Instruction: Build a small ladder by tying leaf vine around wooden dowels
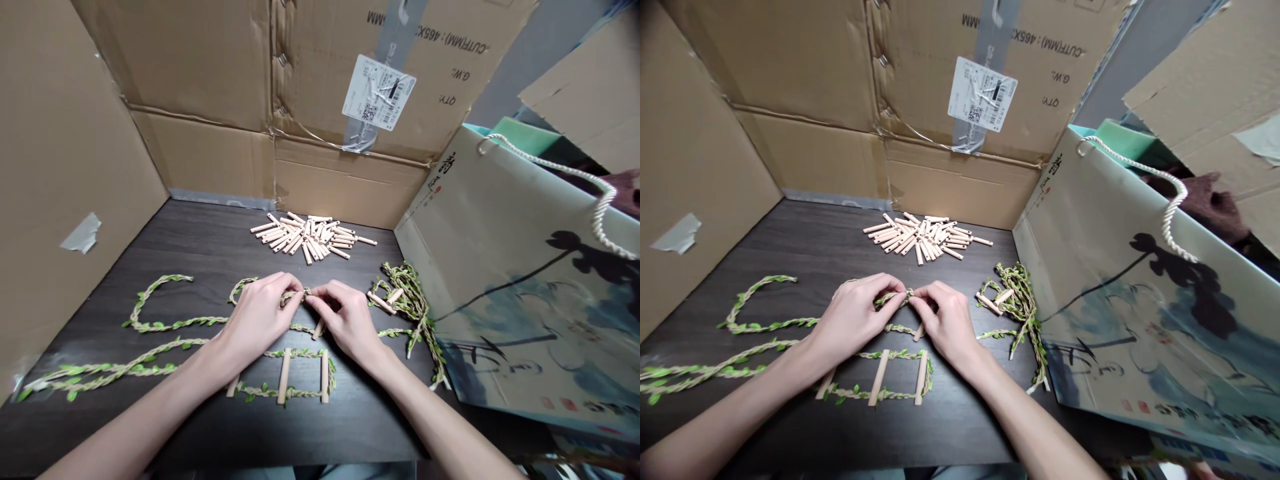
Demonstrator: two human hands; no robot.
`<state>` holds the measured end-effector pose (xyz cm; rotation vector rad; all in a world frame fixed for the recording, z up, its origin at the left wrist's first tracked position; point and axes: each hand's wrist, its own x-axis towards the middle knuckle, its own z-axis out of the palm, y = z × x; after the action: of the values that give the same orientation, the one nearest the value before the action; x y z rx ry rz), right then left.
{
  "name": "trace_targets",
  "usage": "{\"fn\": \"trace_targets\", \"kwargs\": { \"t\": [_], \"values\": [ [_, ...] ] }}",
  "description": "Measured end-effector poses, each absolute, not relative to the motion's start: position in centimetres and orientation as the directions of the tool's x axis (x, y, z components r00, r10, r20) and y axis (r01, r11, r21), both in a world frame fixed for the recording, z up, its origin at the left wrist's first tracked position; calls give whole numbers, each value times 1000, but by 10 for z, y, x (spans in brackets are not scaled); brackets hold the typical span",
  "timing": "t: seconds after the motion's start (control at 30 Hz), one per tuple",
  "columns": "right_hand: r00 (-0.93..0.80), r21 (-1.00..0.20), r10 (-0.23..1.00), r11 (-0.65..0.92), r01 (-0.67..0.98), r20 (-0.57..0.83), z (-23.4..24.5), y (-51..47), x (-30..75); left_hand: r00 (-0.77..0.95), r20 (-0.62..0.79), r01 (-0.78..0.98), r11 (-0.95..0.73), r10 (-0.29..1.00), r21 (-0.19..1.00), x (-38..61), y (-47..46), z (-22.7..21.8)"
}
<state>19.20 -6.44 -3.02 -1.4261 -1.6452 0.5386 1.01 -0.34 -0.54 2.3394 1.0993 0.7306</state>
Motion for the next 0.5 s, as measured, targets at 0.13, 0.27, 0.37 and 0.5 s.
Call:
{"fn": "trace_targets", "kwargs": {
  "t": [0.13,0.27,0.37,0.5],
  "values": [
    [57,-794,943,242,557,327,-31,-64,191,538,270,519,-566,799,640,11,-3,-7],
    [83,-823,950,214,527,300,-29,-64,191,542,284,483,-569,791,665,11,-4,-6],
    [86,-829,951,213,517,298,-29,-64,190,532,298,490,-576,792,654,11,-4,-6],
    [75,-812,944,233,534,320,-30,-64,189,531,313,508,-592,787,626,12,-5,-7]
  ]
}}
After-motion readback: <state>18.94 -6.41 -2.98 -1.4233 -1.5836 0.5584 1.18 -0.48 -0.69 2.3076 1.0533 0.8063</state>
